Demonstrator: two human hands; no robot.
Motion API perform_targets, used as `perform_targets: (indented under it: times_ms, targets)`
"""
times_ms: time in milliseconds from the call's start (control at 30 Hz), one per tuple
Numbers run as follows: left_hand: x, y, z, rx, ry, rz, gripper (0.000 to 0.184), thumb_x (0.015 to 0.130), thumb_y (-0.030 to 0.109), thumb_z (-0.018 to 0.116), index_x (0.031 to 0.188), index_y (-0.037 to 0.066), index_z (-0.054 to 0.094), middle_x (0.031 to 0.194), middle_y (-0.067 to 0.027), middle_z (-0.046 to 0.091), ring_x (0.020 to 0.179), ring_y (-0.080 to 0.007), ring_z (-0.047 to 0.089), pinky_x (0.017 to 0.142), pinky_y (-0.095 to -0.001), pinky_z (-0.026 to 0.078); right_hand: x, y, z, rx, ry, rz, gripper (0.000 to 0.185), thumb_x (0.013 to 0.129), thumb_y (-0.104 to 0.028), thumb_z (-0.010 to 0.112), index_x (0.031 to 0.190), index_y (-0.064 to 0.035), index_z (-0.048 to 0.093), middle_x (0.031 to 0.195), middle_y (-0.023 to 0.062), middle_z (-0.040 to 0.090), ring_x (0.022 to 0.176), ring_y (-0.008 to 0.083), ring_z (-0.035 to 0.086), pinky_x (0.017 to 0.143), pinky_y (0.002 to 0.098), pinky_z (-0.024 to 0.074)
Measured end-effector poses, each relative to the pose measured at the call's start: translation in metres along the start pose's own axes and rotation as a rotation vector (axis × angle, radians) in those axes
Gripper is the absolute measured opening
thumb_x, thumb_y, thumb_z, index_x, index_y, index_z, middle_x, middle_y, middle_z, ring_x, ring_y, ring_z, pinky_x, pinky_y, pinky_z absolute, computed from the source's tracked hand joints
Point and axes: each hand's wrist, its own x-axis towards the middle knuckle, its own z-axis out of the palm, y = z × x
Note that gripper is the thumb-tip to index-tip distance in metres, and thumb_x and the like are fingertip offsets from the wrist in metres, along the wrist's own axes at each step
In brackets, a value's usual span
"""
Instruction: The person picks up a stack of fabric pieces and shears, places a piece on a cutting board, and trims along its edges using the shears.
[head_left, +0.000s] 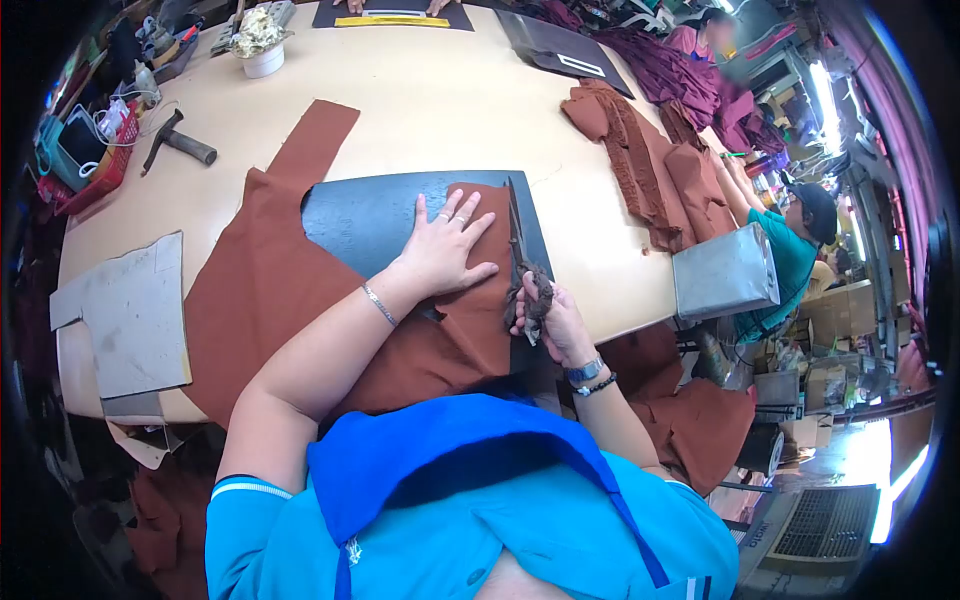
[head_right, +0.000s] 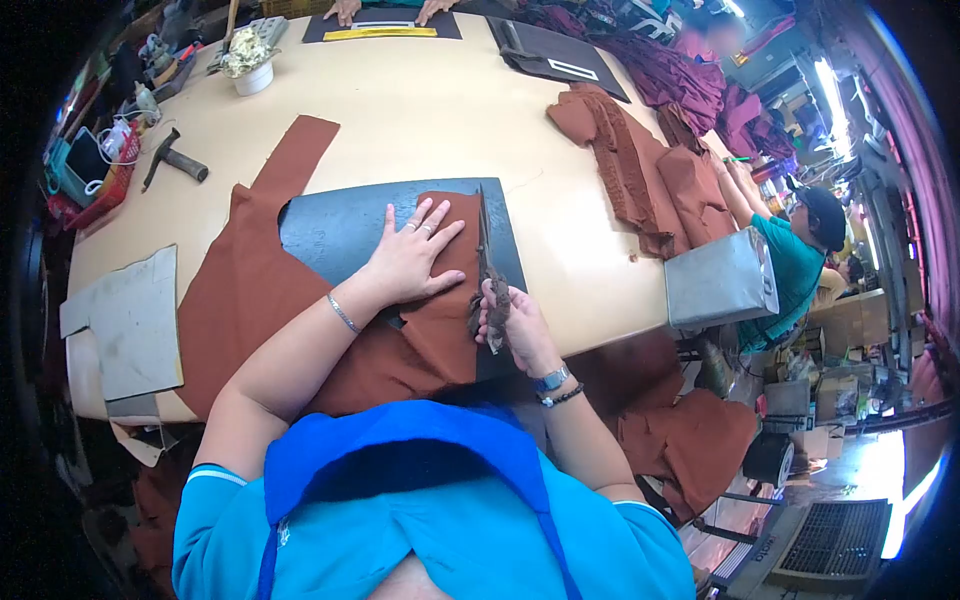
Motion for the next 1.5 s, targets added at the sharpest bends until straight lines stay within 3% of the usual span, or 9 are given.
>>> perform_targets:
  times_ms: [333, 433, 600, 733, 933, 1167, 1300, 1367, 1500]
  targets:
    - [0.004, 0.0, -0.002, 0.01, -0.033, -0.01, 0.077, 0.082, 0.064, 0.048, 0.142, 0.017, 0.035, 0.151, -0.0158, 0.023, 0.14, -0.0354, 0.017, 0.102, -0.0712, 0.012, 0.0, 0.018, -0.012, 0.184, -0.037, -0.071, 0.021, 0.09, -0.023, 0.062, 0.097, -0.0049, 0.056, 0.07, 0.002, 0.057, 0.055, 0.0111, 0.056, 0.053, 0.0261, 0.0514]
    - [0.016, -0.01, -0.001, 0.057, -0.023, 0.001, 0.079, 0.083, 0.066, 0.046, 0.143, 0.018, 0.032, 0.151, -0.0149, 0.022, 0.14, -0.0341, 0.017, 0.103, -0.0709, 0.01, -0.005, 0.028, -0.013, 0.286, -0.009, -0.339, 0.02, 0.089, -0.023, 0.063, 0.096, -0.0046, 0.056, 0.07, 0.0026, 0.058, 0.056, 0.011, 0.058, 0.054, 0.026, 0.0518]
    - [0.064, -0.037, -0.008, 0.171, -0.097, -0.034, 0.079, 0.083, 0.066, 0.043, 0.144, 0.017, 0.031, 0.151, -0.0161, 0.021, 0.14, -0.0343, 0.017, 0.104, -0.0689, 0.008, 0.007, 0.04, -0.029, 0.238, 0.042, -0.546, 0.017, 0.089, -0.019, 0.064, 0.093, -0.0039, 0.056, 0.072, 0.004, 0.059, 0.061, 0.0107, 0.059, 0.06, 0.0247, 0.0514]
    - [0.075, -0.044, -0.025, 0.242, 0.098, -0.105, 0.075, 0.086, 0.059, 0.047, 0.144, 0.016, 0.03, 0.15, -0.0198, 0.022, 0.139, -0.037, 0.018, 0.104, -0.0683, 0.012, 0.01, 0.045, -0.031, 0.304, 0.034, -0.542, 0.016, 0.089, -0.016, 0.062, 0.094, -0.0034, 0.056, 0.074, 0.0039, 0.059, 0.064, 0.0103, 0.059, 0.06, 0.0248, 0.0514]
    - [-0.032, 0.004, -0.098, -0.073, 0.137, -0.252, 0.07, 0.089, 0.048, 0.052, 0.144, 0.012, 0.029, 0.15, -0.0219, 0.019, 0.14, -0.0393, 0.015, 0.103, -0.0672, 0.013, 0.01, 0.045, -0.031, 0.412, 0.035, -0.524, 0.019, 0.088, -0.02, 0.064, 0.095, -0.0038, 0.056, 0.073, 0.004, 0.059, 0.064, 0.0108, 0.059, 0.06, 0.0251, 0.0514]
    - [-0.183, 0.022, -0.067, 0.055, -0.213, -0.757, 0.08, 0.086, 0.053, 0.054, 0.148, 0.014, 0.019, 0.152, -0.0226, 0.006, 0.141, -0.0405, 0.005, 0.101, -0.0711, 0.008, 0.011, 0.041, -0.029, 0.501, 0.046, -0.554, 0.02, 0.09, -0.023, 0.062, 0.094, -0.004, 0.057, 0.071, 0.0029, 0.057, 0.061, 0.0111, 0.058, 0.059, 0.0262, 0.0524]
    - [-0.148, 0.021, -0.053, 0.166, -0.196, -0.479, 0.086, 0.081, 0.056, 0.058, 0.147, 0.015, 0.022, 0.154, -0.0198, 0.006, 0.142, -0.0382, 0.005, 0.103, -0.0695, 0.008, 0.009, 0.039, -0.027, 0.554, 0.043, -0.539, 0.02, 0.092, -0.023, 0.06, 0.094, -0.0038, 0.056, 0.073, 0.0027, 0.057, 0.061, 0.0099, 0.057, 0.057, 0.0265, 0.0522]
    - [-0.12, 0.011, -0.055, 0.126, -0.191, -0.225, 0.09, 0.076, 0.059, 0.062, 0.146, 0.015, 0.027, 0.153, -0.0199, 0.01, 0.141, -0.0383, 0.009, 0.104, -0.0678, 0.009, 0.002, 0.039, -0.029, 0.506, 0.05, -0.575, 0.019, 0.092, -0.023, 0.059, 0.094, -0.0041, 0.054, 0.073, 0.0032, 0.056, 0.061, 0.0102, 0.056, 0.058, 0.0276, 0.0509]
    - [-0.074, -0.068, -0.078, 0.256, -0.209, 0.053, 0.081, 0.075, 0.06, 0.062, 0.141, 0.021, 0.037, 0.151, -0.0143, 0.023, 0.14, -0.0335, 0.019, 0.105, -0.0672, 0.01, -0.019, 0.039, -0.048, 0.362, 0.065, -0.626, 0.018, 0.092, -0.019, 0.06, 0.094, -0.0036, 0.052, 0.073, 0.0038, 0.055, 0.061, 0.0112, 0.055, 0.06, 0.029, 0.0502]
